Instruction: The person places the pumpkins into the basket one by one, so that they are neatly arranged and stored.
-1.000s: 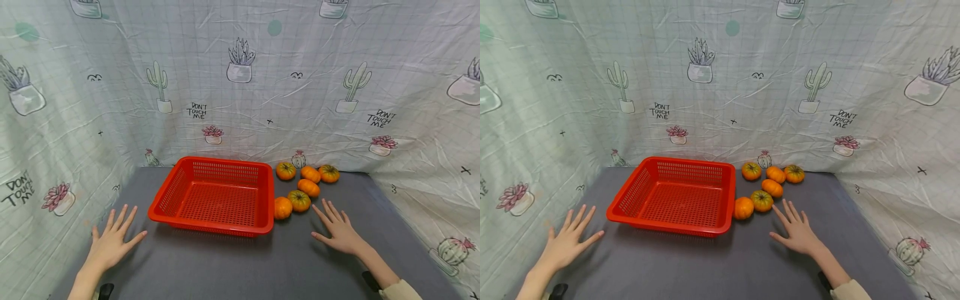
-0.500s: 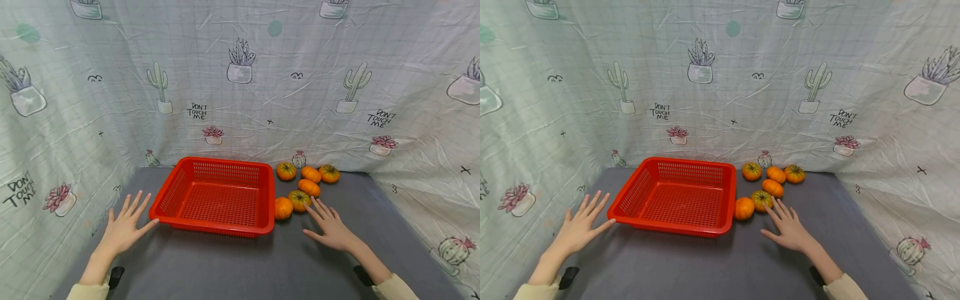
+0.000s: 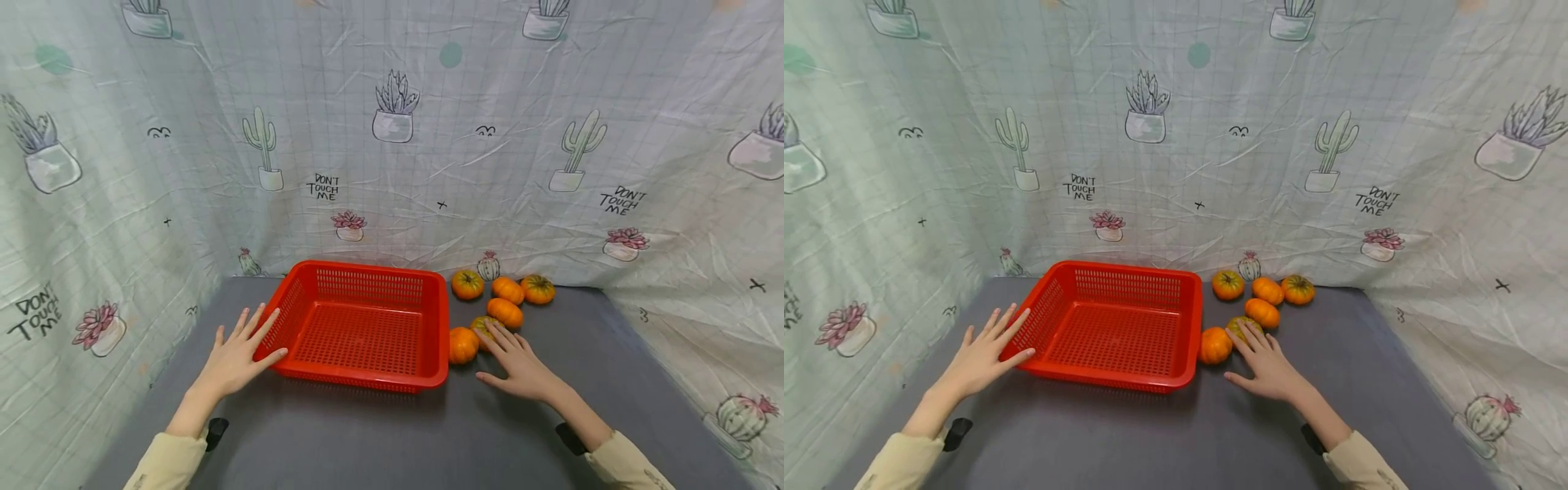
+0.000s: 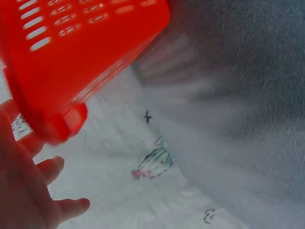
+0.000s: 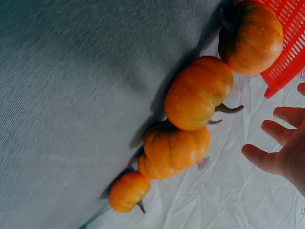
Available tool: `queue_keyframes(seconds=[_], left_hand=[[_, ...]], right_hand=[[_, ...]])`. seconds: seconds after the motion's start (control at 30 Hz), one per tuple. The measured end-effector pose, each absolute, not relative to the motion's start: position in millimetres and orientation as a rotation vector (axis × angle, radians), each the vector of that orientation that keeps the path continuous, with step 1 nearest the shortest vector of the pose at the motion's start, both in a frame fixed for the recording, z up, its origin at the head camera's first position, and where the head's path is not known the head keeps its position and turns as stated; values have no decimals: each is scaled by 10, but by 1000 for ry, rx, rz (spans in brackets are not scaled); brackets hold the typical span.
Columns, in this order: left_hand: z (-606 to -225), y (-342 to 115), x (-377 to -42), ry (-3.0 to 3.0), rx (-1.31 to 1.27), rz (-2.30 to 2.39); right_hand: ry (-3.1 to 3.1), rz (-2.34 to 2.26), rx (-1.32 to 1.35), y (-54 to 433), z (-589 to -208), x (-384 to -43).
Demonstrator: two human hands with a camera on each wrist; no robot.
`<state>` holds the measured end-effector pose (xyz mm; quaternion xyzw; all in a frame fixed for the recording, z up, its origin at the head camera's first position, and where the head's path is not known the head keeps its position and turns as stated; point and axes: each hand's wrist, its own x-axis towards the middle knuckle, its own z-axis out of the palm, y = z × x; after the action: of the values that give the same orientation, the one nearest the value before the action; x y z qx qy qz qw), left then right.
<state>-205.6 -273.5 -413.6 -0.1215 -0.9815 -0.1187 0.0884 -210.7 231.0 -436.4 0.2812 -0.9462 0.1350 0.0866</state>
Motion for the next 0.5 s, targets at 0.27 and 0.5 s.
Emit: queue_keyframes(seconds=[0.27, 0.5], left_hand=[[-4221, -2725, -2168, -2955, -322, -339], [-4240, -2751, -2218, -2975, -275, -384]], right_hand=[[-2742, 396, 885, 2214, -4436, -2208], [-2741, 395, 852, 2146, -4467, -2278]])
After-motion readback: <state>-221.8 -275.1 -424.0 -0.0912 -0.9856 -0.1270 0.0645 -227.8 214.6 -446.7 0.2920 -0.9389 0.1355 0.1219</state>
